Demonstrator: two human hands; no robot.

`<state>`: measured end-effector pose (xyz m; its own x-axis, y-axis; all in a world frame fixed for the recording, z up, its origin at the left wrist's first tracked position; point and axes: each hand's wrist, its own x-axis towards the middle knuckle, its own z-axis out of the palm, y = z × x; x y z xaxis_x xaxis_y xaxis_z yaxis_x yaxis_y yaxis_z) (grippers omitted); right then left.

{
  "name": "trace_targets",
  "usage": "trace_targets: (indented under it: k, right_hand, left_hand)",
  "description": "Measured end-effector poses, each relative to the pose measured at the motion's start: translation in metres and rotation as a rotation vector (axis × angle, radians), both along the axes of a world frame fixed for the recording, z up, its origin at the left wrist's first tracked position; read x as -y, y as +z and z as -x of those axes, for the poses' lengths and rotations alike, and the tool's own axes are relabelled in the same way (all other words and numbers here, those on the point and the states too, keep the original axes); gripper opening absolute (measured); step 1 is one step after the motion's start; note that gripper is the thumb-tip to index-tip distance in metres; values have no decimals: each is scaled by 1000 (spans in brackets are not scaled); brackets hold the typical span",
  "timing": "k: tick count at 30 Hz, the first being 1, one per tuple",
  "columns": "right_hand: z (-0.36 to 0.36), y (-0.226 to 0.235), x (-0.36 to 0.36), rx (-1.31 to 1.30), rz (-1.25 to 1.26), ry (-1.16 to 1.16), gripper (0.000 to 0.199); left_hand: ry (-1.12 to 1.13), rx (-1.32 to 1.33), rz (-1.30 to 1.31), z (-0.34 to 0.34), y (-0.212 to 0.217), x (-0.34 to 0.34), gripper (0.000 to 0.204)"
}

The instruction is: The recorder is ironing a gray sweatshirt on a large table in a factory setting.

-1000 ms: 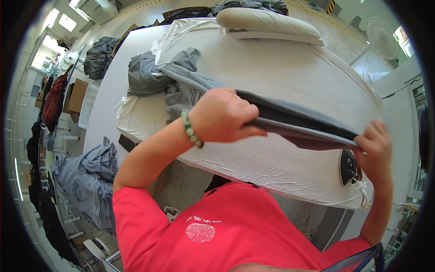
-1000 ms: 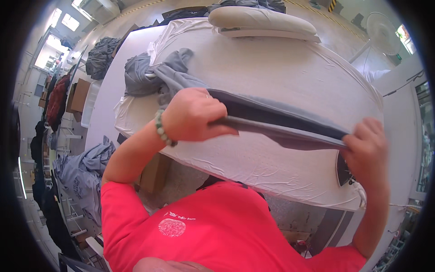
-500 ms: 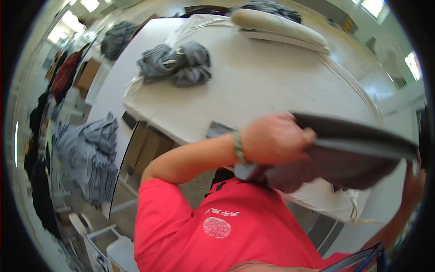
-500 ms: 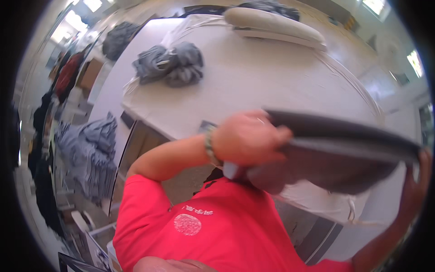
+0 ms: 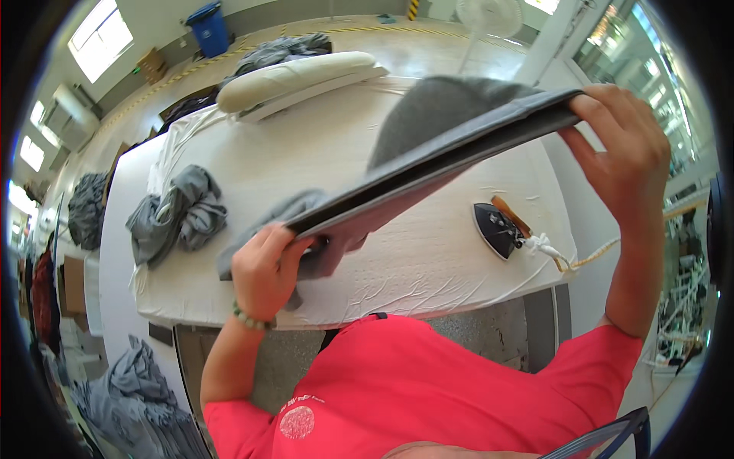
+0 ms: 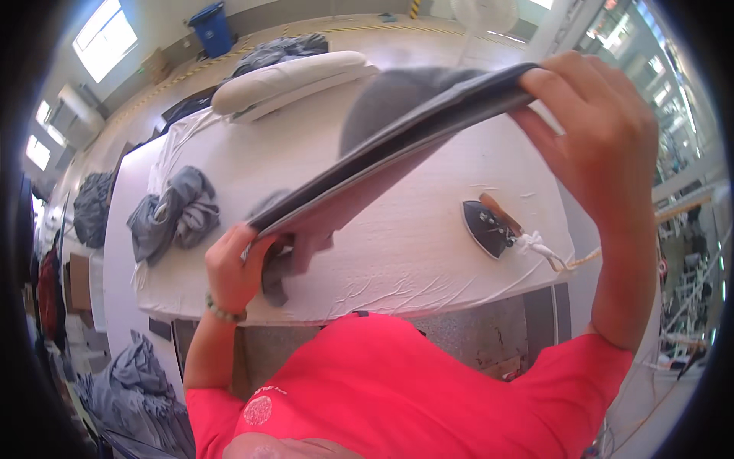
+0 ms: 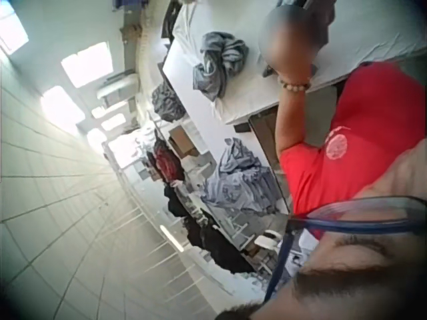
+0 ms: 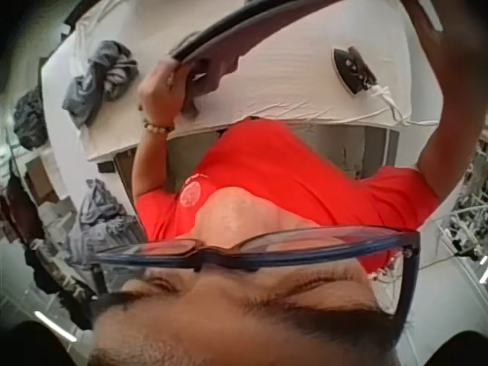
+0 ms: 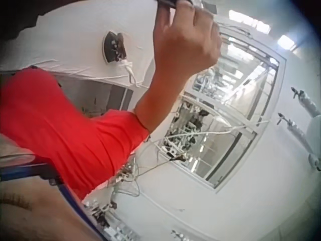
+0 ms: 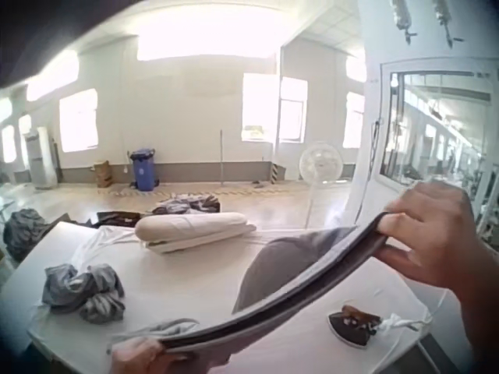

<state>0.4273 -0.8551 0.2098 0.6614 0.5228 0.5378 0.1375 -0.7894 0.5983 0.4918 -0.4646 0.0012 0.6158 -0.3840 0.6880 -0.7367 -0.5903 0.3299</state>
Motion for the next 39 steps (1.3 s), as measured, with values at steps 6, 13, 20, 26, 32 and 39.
trace_targets:
  k: [6, 13, 20, 26, 32, 39]
  right_hand:
    - [15, -28, 4, -381, -350, -9, 27]
    - [33, -69, 28, -719, -519, 173, 20]
    - [48, -58, 112, -580, -479, -41, 17]
    - [46, -70, 116, -553, -406, 65, 19]
    - [-53, -178, 79, -764, -414, -5, 20]
    - [-202, -209, -2, -175, -640, 316, 14]
  left_hand:
    - [-86, -545, 333, 27, -14, 19, 4]
    - [-145, -837, 683, -4, -19, 18, 6]
    - [-522, -111, -94, 32, 4, 35, 8]
    - [-298, 35, -87, 37, -58, 13, 17]
    - [-113, 120, -304, -70, -126, -89, 25]
    - [126, -66, -319, -152, -128, -187, 31]
